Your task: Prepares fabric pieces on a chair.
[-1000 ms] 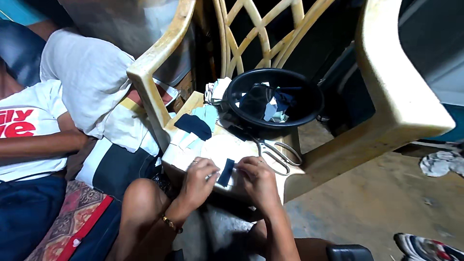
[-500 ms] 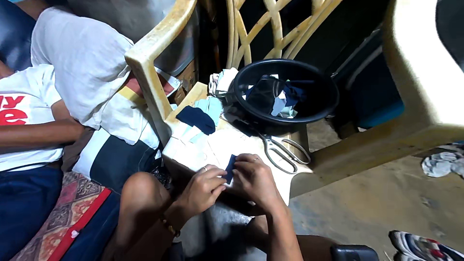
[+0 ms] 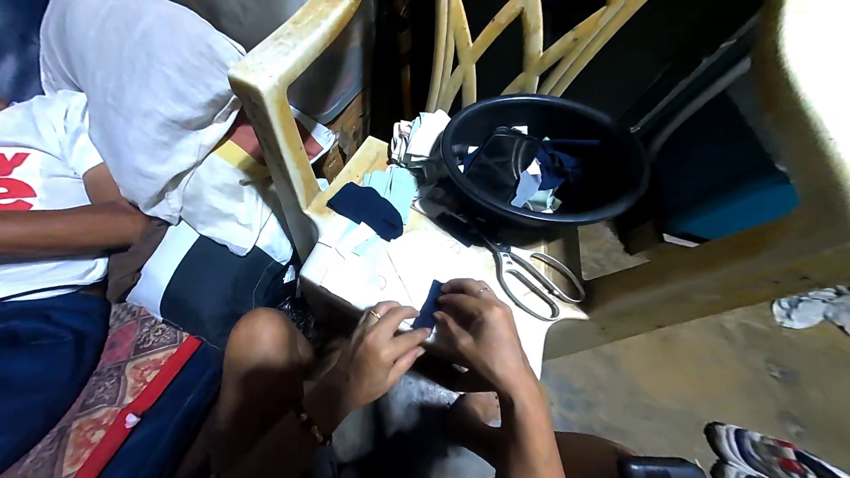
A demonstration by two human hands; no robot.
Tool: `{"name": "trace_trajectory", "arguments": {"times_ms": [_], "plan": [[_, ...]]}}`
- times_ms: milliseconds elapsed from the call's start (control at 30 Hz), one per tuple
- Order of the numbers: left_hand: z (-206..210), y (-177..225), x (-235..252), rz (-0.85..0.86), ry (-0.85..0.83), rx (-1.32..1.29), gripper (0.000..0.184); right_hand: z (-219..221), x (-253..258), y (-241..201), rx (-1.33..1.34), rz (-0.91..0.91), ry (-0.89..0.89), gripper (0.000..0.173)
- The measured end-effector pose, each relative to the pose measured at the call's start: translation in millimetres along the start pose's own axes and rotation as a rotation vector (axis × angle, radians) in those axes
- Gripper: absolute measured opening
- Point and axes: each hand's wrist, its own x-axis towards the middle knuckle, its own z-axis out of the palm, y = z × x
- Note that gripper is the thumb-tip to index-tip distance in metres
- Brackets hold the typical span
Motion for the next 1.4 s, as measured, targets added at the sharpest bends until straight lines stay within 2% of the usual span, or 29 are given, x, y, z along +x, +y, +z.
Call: {"name": "trace_trajectory", "arguments": {"times_ms": [167,267,333,400,500,600,733,933,1133,1400], "plan": [[2,0,2,-0.027,0.057,-0.032,0.02,0,1,1,0.053,0.058,0.04,0.023],[2,2,23,-0.079,0.131,-0.097,0.018,0,1,0,0.066,0.092,0.06,0.035],[2,-1,45,-0.12,0.11,-0.13,0.018,1,1,1,0.06,0.089,0.073,0.037],[2,-6,67,-0.18,-0.015,-0.144,0.019,1,1,2,0.058,0.085,0.079,0.039],[-4,-9,96,-0.334,-0.31,-0.153,0.024,0,1,1,0.077,0.121,0.058,0.045],[-7,-8,110,-0.4,-0.433,-0.131,0.018,-3,1,-1,0.079,0.145,0.034,0.049],[-6,-11,109,-0.352,-0.433,-0.114,0.011,-6,-1,1,0.087,0.169,-0.016,0.054],[-4,-14,107,-0.265,-0.449,-0.068,0.014,-8,-1,2,0.081,0.147,-0.031,0.056],[-7,-12,111,-0.325,-0.501,-0.074,0.015,-10,0,1,0.085,0.172,-0.052,0.058],[-5,-9,114,-0.314,-0.572,-0.006,0.016,-9,0,2,0.089,0.17,-0.049,0.057]]}}
